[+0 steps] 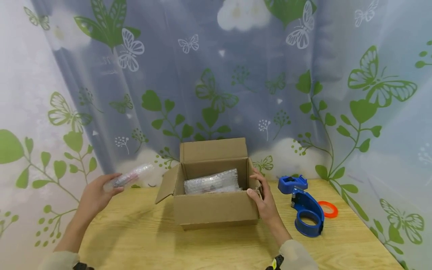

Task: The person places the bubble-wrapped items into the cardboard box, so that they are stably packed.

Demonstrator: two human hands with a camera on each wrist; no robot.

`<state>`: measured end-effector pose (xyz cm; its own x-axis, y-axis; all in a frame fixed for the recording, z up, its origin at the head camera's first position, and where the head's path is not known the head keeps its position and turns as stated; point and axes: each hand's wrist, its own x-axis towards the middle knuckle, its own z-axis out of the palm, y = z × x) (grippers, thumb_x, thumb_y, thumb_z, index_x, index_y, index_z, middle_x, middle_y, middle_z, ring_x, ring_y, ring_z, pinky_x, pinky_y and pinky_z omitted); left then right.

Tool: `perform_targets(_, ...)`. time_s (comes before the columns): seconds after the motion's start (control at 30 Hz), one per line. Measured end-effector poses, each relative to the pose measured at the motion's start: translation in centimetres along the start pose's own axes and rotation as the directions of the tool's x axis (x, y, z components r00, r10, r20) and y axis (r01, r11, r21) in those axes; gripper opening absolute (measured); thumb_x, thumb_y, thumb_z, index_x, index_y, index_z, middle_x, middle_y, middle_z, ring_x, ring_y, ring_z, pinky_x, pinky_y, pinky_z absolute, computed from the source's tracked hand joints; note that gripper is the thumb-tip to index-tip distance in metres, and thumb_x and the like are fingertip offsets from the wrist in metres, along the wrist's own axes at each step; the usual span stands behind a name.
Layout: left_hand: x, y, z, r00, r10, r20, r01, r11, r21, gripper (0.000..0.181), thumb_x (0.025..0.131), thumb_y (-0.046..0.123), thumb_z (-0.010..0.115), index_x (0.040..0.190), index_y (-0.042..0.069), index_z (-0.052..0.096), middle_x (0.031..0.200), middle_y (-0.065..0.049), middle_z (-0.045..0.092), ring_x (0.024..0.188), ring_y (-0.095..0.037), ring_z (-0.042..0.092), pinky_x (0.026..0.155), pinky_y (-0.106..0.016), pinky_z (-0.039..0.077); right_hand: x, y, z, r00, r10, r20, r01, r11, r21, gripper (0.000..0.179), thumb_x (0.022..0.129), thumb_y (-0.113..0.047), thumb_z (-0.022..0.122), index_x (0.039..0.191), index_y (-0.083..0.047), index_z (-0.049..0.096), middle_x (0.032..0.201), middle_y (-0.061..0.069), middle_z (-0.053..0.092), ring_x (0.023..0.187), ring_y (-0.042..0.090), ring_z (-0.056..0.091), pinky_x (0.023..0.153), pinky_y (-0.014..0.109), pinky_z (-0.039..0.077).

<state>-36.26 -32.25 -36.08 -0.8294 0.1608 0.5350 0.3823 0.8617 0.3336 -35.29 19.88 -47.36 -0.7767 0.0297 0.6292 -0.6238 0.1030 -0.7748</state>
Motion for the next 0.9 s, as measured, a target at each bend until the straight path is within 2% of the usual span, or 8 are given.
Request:
perform_targets(0.17, 1.1, 2.4, -0.7, 1.000, 0.003, 0.017, -0.002, 1.000, -0.020, 0.053, 0.093, 0.020, 0.080, 0.139, 0.002, 0.063, 0.138, -0.033, 0.058, 0.127, -0.058, 0.050, 0.101, -0.073, 0.041, 0.1, 0.1, -0.1, 1.000, -0.010, -0.001, 0.010, 1.000, 0.002, 0.043, 0.104, -0.010, 0.056, 0.145, -0.002, 0.045, 0.172, 0.007, 0.024, 0.159, 0.032, 0.015, 0.119, 0.074, 0.012)
perform_targets(0.3, 1.7, 4.0, -1.0, 1.000, 0.022, 0.002, -0.022, 0.999, -0.040, 0.053, 0.092, 0.019, 0.081, 0.138, 0.001, 0.063, 0.139, -0.032, 0.059, 0.127, -0.057, 0.051, 0.103, -0.072, 0.040, 0.1, 0.0, -0.1, 1.000, -0.016, 0.000, 0.016, 1.000, 0.000, 0.043, 0.104, -0.010, 0.056, 0.145, 0.000, 0.044, 0.172, 0.008, 0.024, 0.159, 0.033, 0.015, 0.119, 0.075, 0.012)
perform_targets(0.43, 2.0, 5.4, -1.1, 0.999, 0.033, -0.015, -0.033, 0.998, -0.052, 0.052, 0.091, 0.018, 0.082, 0.137, 0.001, 0.065, 0.138, -0.030, 0.061, 0.127, -0.056, 0.052, 0.104, -0.071, 0.040, 0.0, -0.1, 0.0, 1.000, -0.025, 0.003, 0.025, 1.000, -0.006, 0.043, 0.105, -0.009, 0.055, 0.145, 0.001, 0.044, 0.172, 0.010, 0.023, 0.159, 0.035, 0.015, 0.118, 0.076, 0.011)
perform_targets(0.63, 2.2, 7.6, -0.9, 0.999, 0.044, 0.015, -0.042, 0.996, -0.076, 0.053, 0.092, 0.020, 0.080, 0.141, 0.005, 0.064, 0.142, -0.027, 0.059, 0.132, -0.054, 0.050, 0.105, -0.071, 0.040, 0.1, -0.4, 0.1, 1.000, -0.012, 0.007, 0.012, 1.000, -0.009, 0.041, 0.105, -0.009, 0.054, 0.144, -0.003, 0.045, 0.172, 0.007, 0.023, 0.159, 0.034, 0.015, 0.119, 0.073, 0.013)
perform_targets(0.73, 2.6, 9.0, -0.5, 0.997, 0.075, 0.013, -0.073, 0.991, -0.110, 0.053, 0.092, 0.019, 0.080, 0.141, 0.006, 0.064, 0.142, -0.026, 0.060, 0.133, -0.052, 0.051, 0.108, -0.069, 0.041, 0.1, -0.5, -0.1, 1.000, -0.007, -0.001, 0.007, 1.000, -0.013, 0.039, 0.105, -0.010, 0.054, 0.144, -0.007, 0.047, 0.171, 0.006, 0.024, 0.159, 0.034, 0.015, 0.119, 0.074, 0.012)
perform_targets(0.9, 3.4, 11.1, 0.4, 0.989, 0.144, -0.017, -0.145, 0.982, -0.119, 0.053, 0.088, 0.016, 0.083, 0.137, 0.006, 0.067, 0.136, -0.024, 0.065, 0.127, -0.049, 0.058, 0.106, -0.064, 0.045, 0.2, -0.2, 0.1, 1.000, -0.020, 0.001, 0.020, 1.000, -0.010, 0.041, 0.105, -0.008, 0.054, 0.144, -0.002, 0.045, 0.171, 0.007, 0.024, 0.159, 0.034, 0.014, 0.119, 0.076, 0.010)
